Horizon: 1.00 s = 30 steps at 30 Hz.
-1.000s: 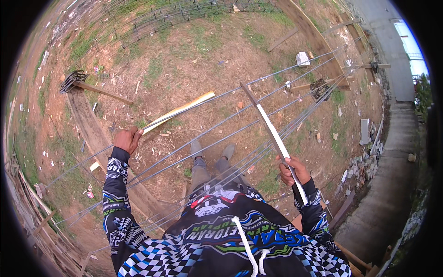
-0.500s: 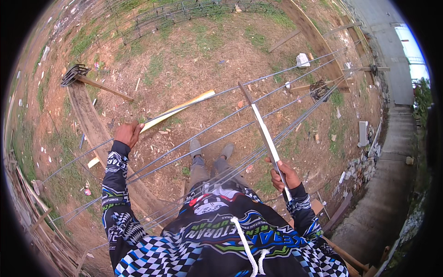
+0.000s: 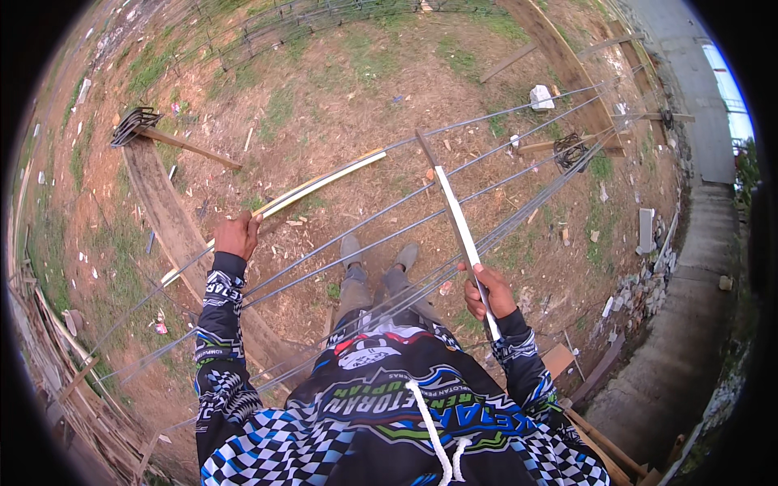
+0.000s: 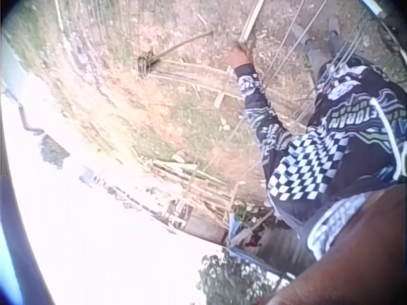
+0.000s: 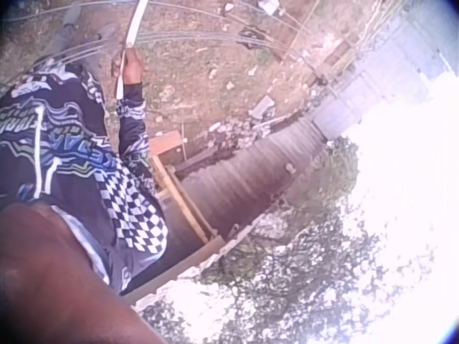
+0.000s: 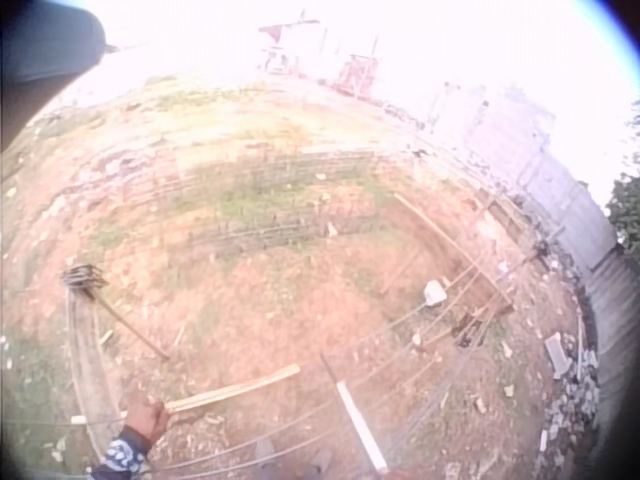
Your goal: The person repeatedly picks up thin metal rods and aligns them with a wire mesh frame on the ground, then uses a white plastic strip to secure the rods to the mesh. The person moves around the frame, adjusting and fastening multiple rods in sequence.
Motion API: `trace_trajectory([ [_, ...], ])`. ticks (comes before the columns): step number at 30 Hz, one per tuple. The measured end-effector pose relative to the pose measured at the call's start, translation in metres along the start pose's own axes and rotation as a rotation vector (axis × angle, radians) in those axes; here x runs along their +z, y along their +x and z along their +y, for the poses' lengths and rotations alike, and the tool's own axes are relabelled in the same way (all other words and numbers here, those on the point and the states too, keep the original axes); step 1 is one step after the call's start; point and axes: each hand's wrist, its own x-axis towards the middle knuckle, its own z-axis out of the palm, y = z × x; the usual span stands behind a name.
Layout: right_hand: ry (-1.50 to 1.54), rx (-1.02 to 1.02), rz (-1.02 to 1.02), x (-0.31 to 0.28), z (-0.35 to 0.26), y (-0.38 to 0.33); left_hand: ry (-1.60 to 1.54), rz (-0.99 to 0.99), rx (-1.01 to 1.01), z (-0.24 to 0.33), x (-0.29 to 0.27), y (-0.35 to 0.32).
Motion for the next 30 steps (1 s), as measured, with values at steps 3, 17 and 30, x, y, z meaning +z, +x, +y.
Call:
trace_trajectory([
  [3, -0.006, 0.012, 0.016, 0.001, -0.001, -0.001, 0.011, -0.016, -0.04, 0.009, -0.002, -0.009],
  [17, -0.018, 0.015, -0.104, -0.05, 0.004, -0.01, -0.152, 0.025, -0.082, 0.022, -0.003, -0.038],
  [30, -0.161, -0.098, -0.031, -0.033, 0.005, -0.062, -0.117, 0.092, -0.048, -0.05, -0.038, -0.049],
])
